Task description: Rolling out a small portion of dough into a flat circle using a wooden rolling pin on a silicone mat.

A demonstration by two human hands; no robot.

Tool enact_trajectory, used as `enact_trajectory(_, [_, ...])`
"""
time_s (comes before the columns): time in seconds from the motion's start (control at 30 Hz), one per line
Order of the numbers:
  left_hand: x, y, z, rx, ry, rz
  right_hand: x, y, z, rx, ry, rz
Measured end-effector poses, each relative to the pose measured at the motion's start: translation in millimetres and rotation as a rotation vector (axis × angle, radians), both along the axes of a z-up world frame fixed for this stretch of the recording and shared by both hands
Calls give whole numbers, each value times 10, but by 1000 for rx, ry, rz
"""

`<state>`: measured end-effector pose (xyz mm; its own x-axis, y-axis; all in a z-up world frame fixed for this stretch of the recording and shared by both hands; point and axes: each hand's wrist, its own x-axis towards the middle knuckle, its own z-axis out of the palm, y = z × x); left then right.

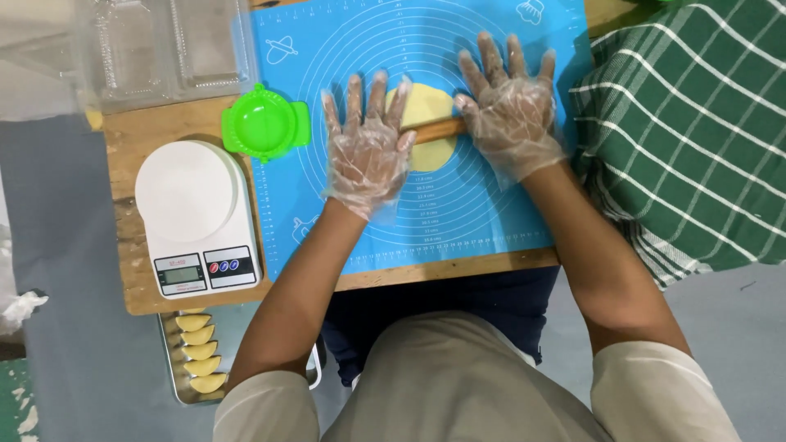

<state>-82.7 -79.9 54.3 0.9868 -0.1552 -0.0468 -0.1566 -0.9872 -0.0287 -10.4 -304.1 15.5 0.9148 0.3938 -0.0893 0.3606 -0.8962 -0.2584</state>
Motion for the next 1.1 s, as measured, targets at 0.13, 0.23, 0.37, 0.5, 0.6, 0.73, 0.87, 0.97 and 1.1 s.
enact_trajectory(0.13, [-203, 45, -82, 30, -11, -138, -162, -61, -162, -300, -51, -55])
enact_trajectory(0.23, [-279, 114, -420, 21, -228, -190, -392, -18, 29, -347, -2, -103])
enact_trajectory(0.37, [-358, 178, -604, 67, -288, -223, -692, -40, 47, -343, 84, -143])
enact_trajectory(0.5, [-353, 236, -928, 39, -382, -270, -1003, 14, 272, -304, 95, -156])
enact_trajectory(0.6, [-375, 258, -978, -106, -268, -233, -1178, 60, 386, -293, 127, -188])
enact_trajectory(0.73, [-475, 288, -917, -212, -166, -191, -1348, 1, 311, -267, 116, -140])
enact_trajectory(0.87, [-512, 312, -694, -292, -210, -179, -1393, -13, 291, -226, 121, -158])
enact_trajectory(0.97, [-481, 367, -702, -292, -239, -170, -1349, -27, 374, -204, 94, -152])
enact_trajectory(1.1, [-385, 434, -719, -294, -308, -145, -1139, -18, 457, -91, 121, -131])
